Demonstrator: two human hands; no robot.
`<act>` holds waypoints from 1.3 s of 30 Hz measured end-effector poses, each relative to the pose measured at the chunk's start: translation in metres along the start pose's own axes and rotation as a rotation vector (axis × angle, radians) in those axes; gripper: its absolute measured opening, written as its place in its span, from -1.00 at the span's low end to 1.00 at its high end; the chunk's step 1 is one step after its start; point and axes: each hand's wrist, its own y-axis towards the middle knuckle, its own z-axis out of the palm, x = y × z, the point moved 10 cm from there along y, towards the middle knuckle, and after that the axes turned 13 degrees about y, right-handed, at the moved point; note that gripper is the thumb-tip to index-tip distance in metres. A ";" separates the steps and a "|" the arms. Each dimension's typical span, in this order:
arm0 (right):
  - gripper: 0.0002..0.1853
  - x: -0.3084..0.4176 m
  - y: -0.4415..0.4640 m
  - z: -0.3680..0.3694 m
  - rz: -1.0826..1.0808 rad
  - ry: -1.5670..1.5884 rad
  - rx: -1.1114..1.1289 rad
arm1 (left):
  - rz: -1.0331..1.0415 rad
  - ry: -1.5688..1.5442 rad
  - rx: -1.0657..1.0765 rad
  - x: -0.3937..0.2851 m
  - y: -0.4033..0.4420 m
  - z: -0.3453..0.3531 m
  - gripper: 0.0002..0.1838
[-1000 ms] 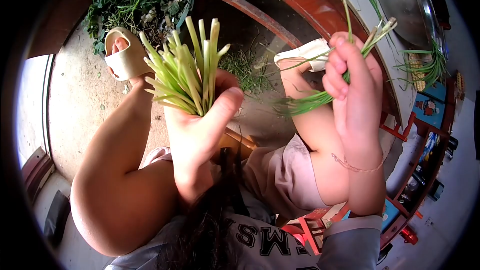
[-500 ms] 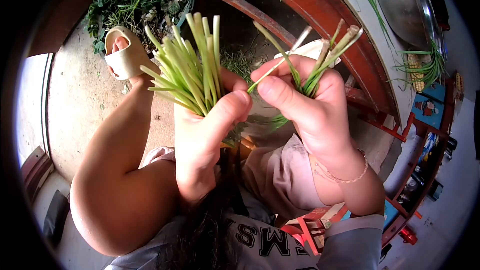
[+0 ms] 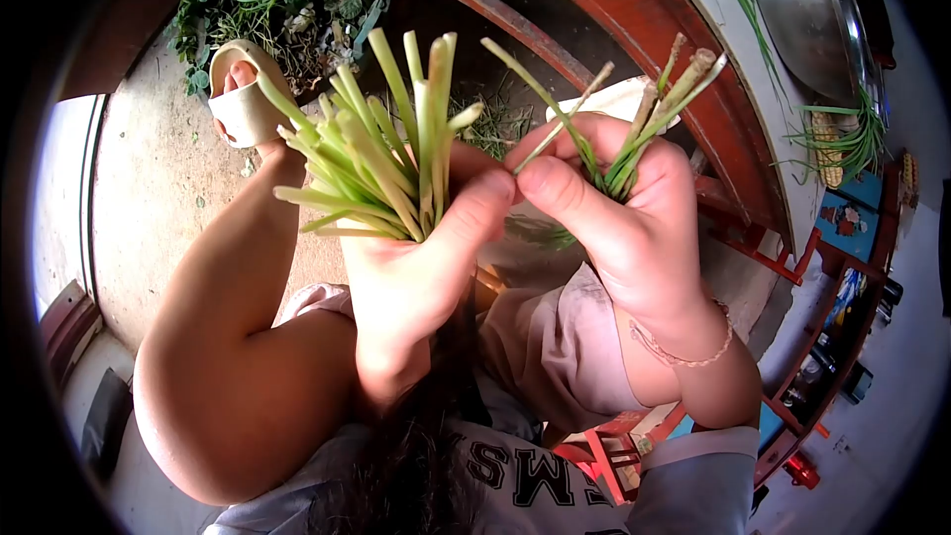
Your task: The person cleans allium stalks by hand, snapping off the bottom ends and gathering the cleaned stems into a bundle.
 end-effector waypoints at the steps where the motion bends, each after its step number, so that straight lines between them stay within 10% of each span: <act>1: -0.93 0.000 0.000 0.000 -0.006 -0.021 -0.001 | 0.000 0.015 -0.006 -0.001 0.000 0.000 -0.93; 20: -0.96 0.012 -0.003 -0.003 -0.193 -0.209 -0.018 | 0.040 0.020 -0.023 -0.004 -0.001 0.001 -0.96; 39: -0.84 0.034 0.009 -0.102 -0.133 0.023 -0.543 | 0.024 0.074 -0.107 -0.001 0.004 -0.017 -0.96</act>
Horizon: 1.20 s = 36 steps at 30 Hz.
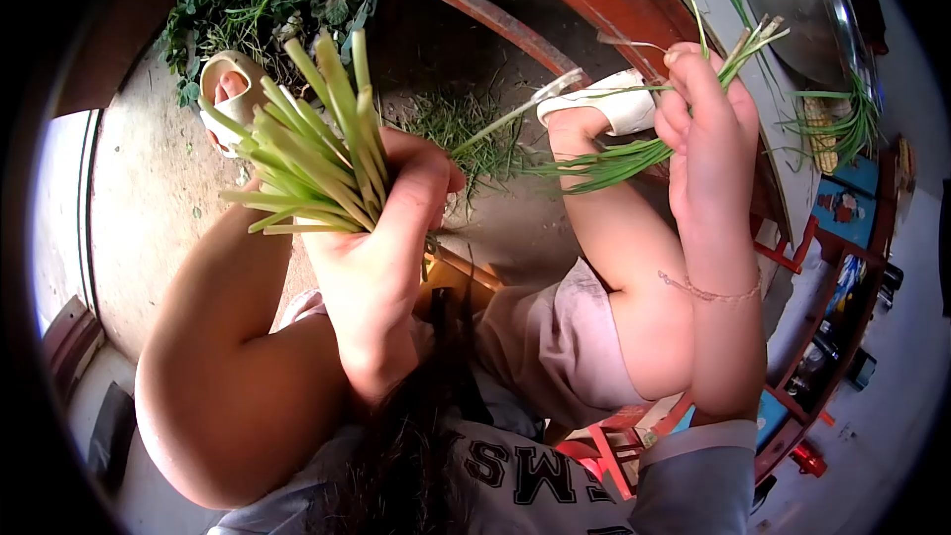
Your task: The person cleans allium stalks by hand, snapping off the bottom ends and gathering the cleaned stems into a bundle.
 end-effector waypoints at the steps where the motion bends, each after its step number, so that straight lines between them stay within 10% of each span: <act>1: -0.84 0.000 0.000 -0.003 -0.003 0.002 -0.001 | 0.003 0.001 0.002 0.000 0.001 0.000 -0.96; 11: -0.70 0.019 -0.046 0.069 -0.337 -0.384 0.570 | 0.050 0.046 0.003 -0.003 0.001 -0.002 -0.98; 25: -0.94 0.003 -0.053 0.080 -0.283 -0.315 0.637 | -0.159 -0.084 0.198 0.011 -0.006 0.019 -0.94; 36: -0.91 -0.010 -0.023 0.034 0.055 -0.011 0.276 | -0.156 -0.127 0.134 0.012 -0.002 0.014 -0.95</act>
